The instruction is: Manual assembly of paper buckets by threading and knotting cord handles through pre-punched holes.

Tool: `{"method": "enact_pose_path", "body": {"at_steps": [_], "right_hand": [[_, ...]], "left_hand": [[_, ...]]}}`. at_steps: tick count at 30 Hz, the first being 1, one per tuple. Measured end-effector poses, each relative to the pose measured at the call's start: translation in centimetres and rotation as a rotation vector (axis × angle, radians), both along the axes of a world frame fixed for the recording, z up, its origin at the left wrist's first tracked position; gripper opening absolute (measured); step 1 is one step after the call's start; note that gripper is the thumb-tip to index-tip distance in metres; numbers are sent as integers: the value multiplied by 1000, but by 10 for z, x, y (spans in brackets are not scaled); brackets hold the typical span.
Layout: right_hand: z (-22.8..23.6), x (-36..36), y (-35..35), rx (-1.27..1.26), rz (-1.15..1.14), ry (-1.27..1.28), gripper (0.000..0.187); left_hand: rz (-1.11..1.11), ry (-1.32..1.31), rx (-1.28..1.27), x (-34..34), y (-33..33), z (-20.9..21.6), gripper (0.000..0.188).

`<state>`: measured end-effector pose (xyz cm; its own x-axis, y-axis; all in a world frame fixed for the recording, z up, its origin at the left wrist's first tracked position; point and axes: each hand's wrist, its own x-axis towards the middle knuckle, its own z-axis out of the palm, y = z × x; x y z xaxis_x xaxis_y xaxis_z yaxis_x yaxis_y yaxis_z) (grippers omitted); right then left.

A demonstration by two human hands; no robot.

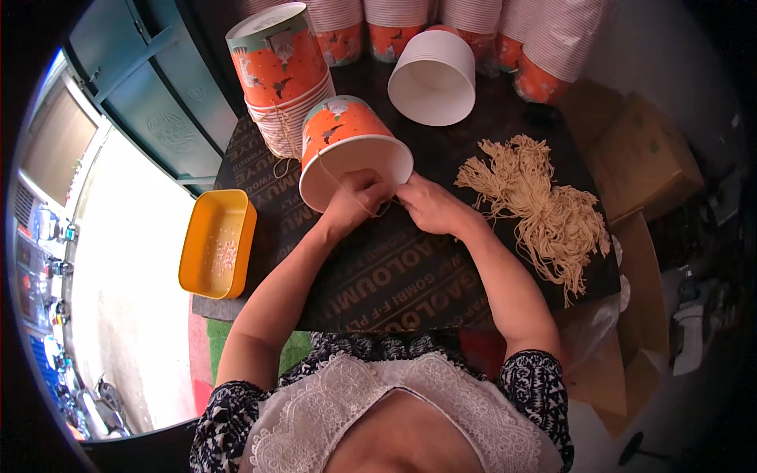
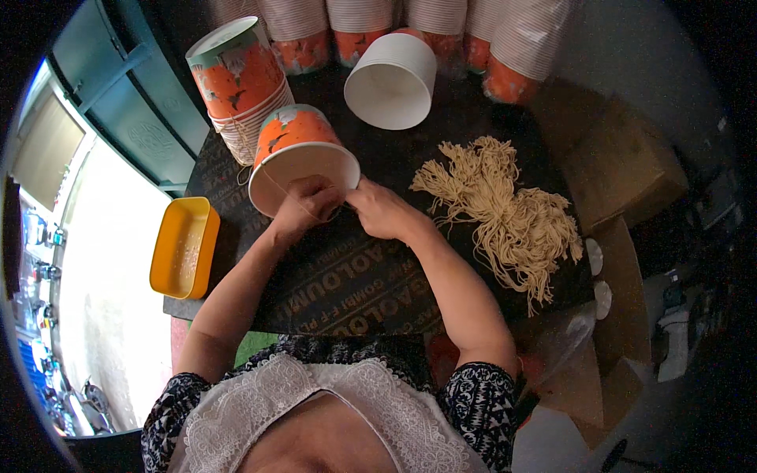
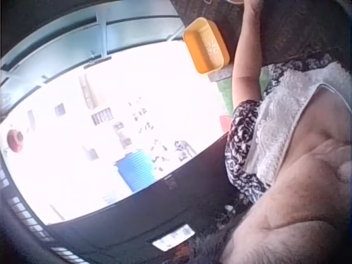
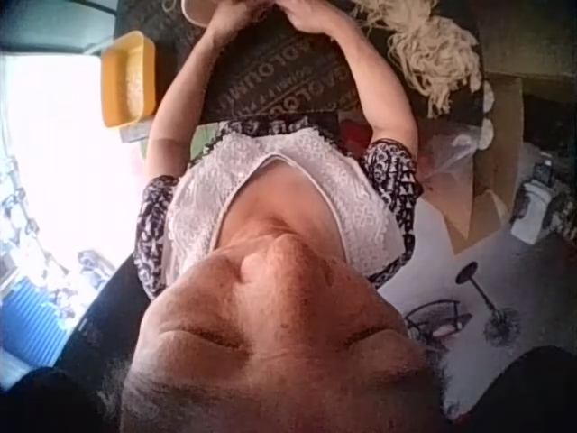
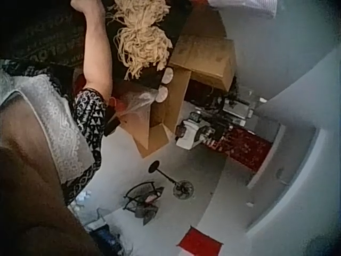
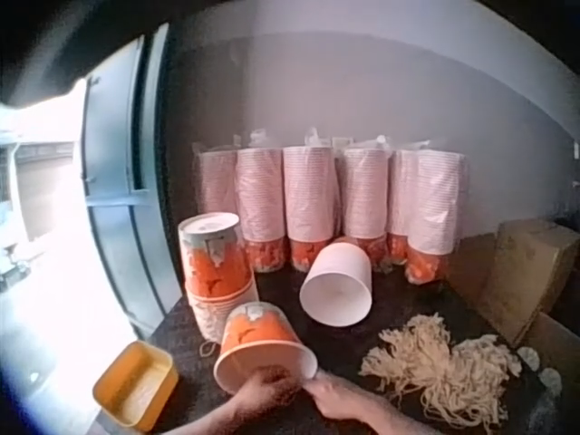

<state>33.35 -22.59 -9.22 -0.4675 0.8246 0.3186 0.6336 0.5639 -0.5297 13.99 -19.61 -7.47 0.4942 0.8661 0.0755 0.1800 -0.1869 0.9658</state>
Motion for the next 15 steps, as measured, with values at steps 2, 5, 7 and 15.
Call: {"method": "enact_pose_path", "body": {"at_steps": [2, 5, 7, 15], "right_hand": [[-2, 3, 1, -19, -4, -23, 18], [3, 2, -1, -49, -9, -41, 19], [10, 0, -5, -68, -65, -18, 17], [35, -10, -16, 203, -171, 66, 8]], "left_hand": [[19, 37, -55, 4, -3, 5, 18], [40, 93, -83, 4, -2, 6, 18], [41, 112, -57, 4, -2, 6, 18], [80, 124, -42, 2, 7, -9, 24]]}}
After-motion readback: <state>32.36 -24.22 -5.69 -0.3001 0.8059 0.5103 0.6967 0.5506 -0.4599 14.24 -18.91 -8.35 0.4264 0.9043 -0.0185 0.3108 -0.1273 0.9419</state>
